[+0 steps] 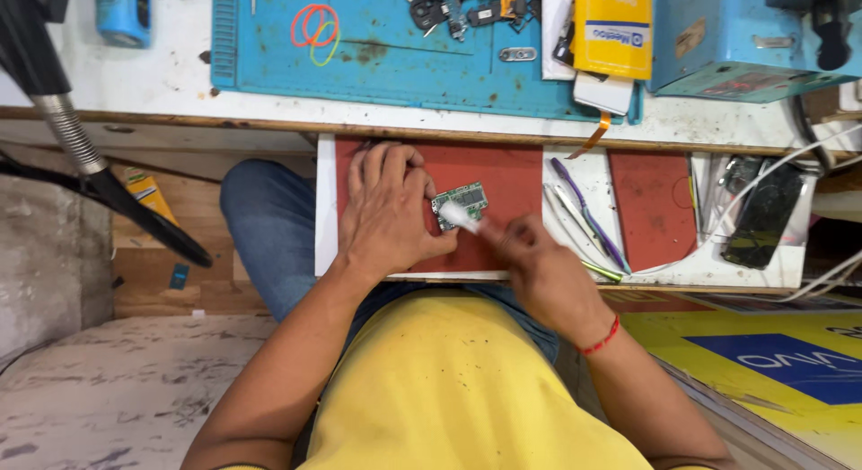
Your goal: The person scrubs a small circuit board with a toothbrush on a red mat. They hold the board with one hand and brush it with the other, repeatedly flipping it to clean both sides.
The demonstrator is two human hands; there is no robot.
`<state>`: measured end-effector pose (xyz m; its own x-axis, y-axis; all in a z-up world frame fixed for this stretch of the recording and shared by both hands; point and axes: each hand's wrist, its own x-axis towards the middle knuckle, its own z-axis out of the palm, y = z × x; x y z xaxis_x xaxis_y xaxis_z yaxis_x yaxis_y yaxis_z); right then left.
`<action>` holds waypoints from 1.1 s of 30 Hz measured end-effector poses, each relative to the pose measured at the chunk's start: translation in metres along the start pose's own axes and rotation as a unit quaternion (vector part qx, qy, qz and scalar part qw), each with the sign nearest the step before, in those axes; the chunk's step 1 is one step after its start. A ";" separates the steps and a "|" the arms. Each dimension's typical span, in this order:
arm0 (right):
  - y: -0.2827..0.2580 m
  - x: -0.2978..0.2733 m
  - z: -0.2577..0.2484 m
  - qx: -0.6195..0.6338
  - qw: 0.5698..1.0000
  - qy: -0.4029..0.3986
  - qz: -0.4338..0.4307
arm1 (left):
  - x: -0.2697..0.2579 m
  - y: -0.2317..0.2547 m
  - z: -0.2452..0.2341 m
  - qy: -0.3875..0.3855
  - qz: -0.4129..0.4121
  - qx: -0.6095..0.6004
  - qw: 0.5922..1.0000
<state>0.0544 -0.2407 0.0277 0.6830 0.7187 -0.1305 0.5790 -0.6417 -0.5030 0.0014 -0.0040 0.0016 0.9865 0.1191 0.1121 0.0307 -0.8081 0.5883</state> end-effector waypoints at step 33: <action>0.012 0.015 0.017 0.015 0.996 0.079 -0.024 | -0.040 0.130 -0.058 -0.049 0.045 -0.560 0.826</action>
<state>0.0646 -0.2333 0.0052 0.7178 0.6956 0.0300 0.6007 -0.5970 -0.5317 -0.0439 -0.0803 0.1205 0.9866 -0.0030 0.1631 -0.1577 0.2363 0.9588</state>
